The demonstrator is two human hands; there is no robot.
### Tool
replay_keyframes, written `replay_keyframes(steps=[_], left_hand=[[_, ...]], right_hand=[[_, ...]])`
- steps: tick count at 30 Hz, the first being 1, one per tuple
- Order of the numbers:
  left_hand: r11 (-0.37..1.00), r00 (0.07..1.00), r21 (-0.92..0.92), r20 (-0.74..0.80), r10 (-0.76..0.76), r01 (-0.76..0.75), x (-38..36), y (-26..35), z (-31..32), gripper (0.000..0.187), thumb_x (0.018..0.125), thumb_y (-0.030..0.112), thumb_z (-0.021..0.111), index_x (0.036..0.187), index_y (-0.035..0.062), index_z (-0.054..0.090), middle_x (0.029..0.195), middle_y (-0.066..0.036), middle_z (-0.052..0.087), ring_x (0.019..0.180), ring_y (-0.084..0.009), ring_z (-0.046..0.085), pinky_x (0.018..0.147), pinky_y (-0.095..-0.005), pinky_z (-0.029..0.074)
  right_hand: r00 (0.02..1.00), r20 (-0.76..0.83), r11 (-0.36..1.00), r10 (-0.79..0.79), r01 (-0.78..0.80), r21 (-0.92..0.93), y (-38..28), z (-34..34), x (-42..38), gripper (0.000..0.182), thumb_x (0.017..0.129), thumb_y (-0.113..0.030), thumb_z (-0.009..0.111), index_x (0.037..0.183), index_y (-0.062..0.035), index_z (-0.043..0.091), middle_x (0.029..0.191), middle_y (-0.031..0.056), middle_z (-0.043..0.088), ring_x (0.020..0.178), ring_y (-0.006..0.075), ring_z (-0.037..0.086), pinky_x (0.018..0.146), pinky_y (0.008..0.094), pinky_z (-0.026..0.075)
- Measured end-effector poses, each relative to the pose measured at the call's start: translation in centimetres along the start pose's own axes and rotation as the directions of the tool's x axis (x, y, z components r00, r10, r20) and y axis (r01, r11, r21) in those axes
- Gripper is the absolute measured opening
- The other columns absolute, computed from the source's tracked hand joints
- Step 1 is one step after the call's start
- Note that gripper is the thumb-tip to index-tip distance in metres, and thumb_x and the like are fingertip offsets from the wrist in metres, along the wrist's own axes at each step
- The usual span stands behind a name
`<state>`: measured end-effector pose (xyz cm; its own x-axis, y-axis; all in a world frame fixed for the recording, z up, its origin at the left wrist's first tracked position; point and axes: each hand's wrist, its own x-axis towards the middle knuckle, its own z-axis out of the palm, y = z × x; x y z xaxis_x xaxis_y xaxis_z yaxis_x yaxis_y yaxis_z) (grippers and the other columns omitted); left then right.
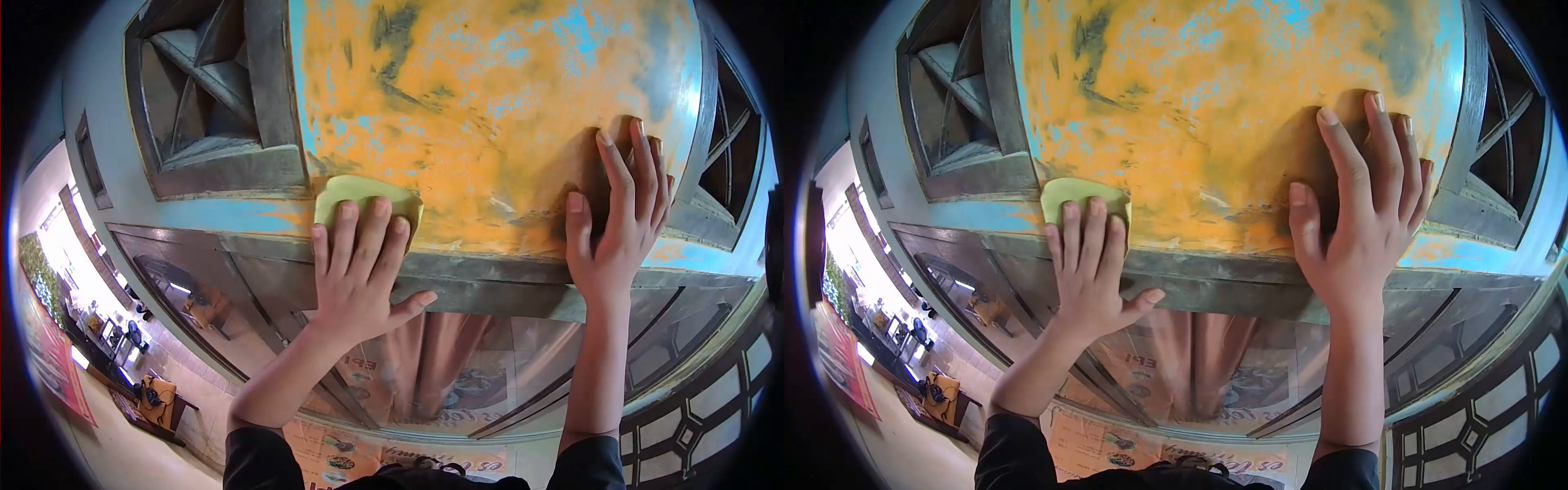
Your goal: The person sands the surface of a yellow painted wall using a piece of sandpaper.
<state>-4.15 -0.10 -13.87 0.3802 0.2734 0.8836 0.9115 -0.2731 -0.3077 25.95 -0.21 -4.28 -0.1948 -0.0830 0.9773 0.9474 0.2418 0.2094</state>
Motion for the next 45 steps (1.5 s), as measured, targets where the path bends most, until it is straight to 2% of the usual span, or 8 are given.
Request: replay_keyframes(steps=[6, 22, 26, 30, 34, 38, 42, 45], left_hand=[[0.993, 0.990, -0.022, -0.073, -0.121, 0.120, 0.3, -2.4, -0.4, 0.094, 0.098, 0.069, 0.043, 0.160, -0.0004, 0.027, 0.166, -0.028, 0.023, 0.155, -0.0487, 0.014, 0.121, -0.0643, 0.002], [1.000, 0.999, -0.004, -0.034, 0.012, -0.012, -2.3, -5.2, -0.4, 0.091, 0.099, 0.069, 0.040, 0.156, -0.0008, 0.032, 0.165, -0.027, 0.027, 0.153, -0.0516, 0.016, 0.122, -0.0633, 0.002], [0.982, 0.983, 0.058, -0.004, 0.183, -0.182, -3.6, -4.7, 0.5, 0.091, 0.100, 0.067, 0.040, 0.156, -0.0042, 0.030, 0.164, -0.030, 0.024, 0.154, -0.0516, 0.014, 0.121, -0.0652, 0.002], [1.000, 1.000, -0.007, -0.014, 0.000, 0.000, -2.3, -4.4, -0.5, 0.091, 0.099, 0.070, 0.038, 0.159, 0.0017, 0.030, 0.165, -0.026, 0.027, 0.155, -0.0496, 0.014, 0.122, -0.0649, 0.002], [0.941, 0.942, 0.025, 0.010, 0.337, -0.337, -2.2, 0.4, 0.7, 0.089, 0.098, 0.069, 0.040, 0.156, 0.0016, 0.037, 0.163, -0.027, 0.031, 0.155, -0.0478, 0.016, 0.122, -0.0650, 0.002], [0.999, 0.992, 0.004, 0.121, 0.033, -0.033, 1.8, -1.4, -1.9, 0.085, 0.097, 0.072, 0.042, 0.156, 0.0101, 0.041, 0.164, -0.017, 0.034, 0.154, -0.0449, 0.021, 0.123, -0.0630, 0.003], [0.937, 0.937, 0.017, 0.025, 0.349, -0.349, 1.1, 2.0, 0.0, 0.085, 0.098, 0.067, 0.043, 0.155, 0.0042, 0.040, 0.163, -0.024, 0.032, 0.153, -0.0494, 0.020, 0.121, -0.0653, 0.003], [0.979, 0.974, 0.038, 0.113, 0.196, -0.201, 2.7, 0.5, -1.5, 0.085, 0.096, 0.070, 0.046, 0.157, 0.0108, 0.039, 0.164, -0.019, 0.033, 0.154, -0.0459, 0.020, 0.122, -0.0642, 0.003]], right_hand=[[1.000, -0.002, 1.000, 0.001, -0.002, -0.016, 0.0, 0.2, -0.3, 0.050, 0.094, -0.035, 0.061, 0.142, -0.0217, 0.061, 0.155, 0.0106, 0.049, 0.144, 0.0357, 0.041, 0.120, 0.0515, 0.021], [0.999, 0.000, 0.995, 0.047, -0.047, -0.093, -0.9, 0.6, -2.5, 0.049, 0.100, -0.041, 0.051, 0.144, -0.0199, 0.058, 0.157, 0.0127, 0.046, 0.147, 0.0375, 0.038, 0.122, 0.0524, 0.020], [0.999, -0.001, 0.996, 0.050, -0.050, -0.080, -1.0, 0.5, -2.4, 0.049, 0.099, -0.039, 0.053, 0.144, -0.0209, 0.058, 0.157, 0.0123, 0.046, 0.146, 0.0374, 0.038, 0.121, 0.0527, 0.020], [0.998, 0.006, 0.996, 0.060, -0.059, -0.067, -1.0, 0.4, -2.4, 0.050, 0.096, -0.038, 0.055, 0.144, -0.0218, 0.059, 0.157, 0.0121, 0.046, 0.146, 0.0370, 0.039, 0.121, 0.0531, 0.019], [0.998, 0.016, 0.996, 0.059, -0.058, -0.065, -0.9, 0.2, -2.3, 0.051, 0.095, -0.039, 0.057, 0.143, -0.0224, 0.060, 0.156, 0.0115, 0.047, 0.146, 0.0359, 0.039, 0.122, 0.0525, 0.019], [0.998, 0.022, 0.997, 0.066, -0.065, -0.041, -0.7, 0.2, -2.6, 0.050, 0.094, -0.040, 0.059, 0.141, -0.0234, 0.062, 0.156, 0.0103, 0.048, 0.145, 0.0355, 0.040, 0.122, 0.0517, 0.019], [0.998, 0.032, 0.998, 0.057, -0.056, -0.041, -0.6, 0.0, -2.5, 0.049, 0.094, -0.039, 0.058, 0.141, -0.0223, 0.061, 0.157, 0.0108, 0.047, 0.145, 0.0364, 0.039, 0.122, 0.0519, 0.018], [0.996, 0.068, 0.997, 0.055, -0.051, -0.062, -0.9, -0.5, -2.4, 0.049, 0.097, -0.035, 0.057, 0.142, -0.0175, 0.059, 0.157, 0.0135, 0.046, 0.148, 0.0373, 0.037, 0.122, 0.0532, 0.018]])
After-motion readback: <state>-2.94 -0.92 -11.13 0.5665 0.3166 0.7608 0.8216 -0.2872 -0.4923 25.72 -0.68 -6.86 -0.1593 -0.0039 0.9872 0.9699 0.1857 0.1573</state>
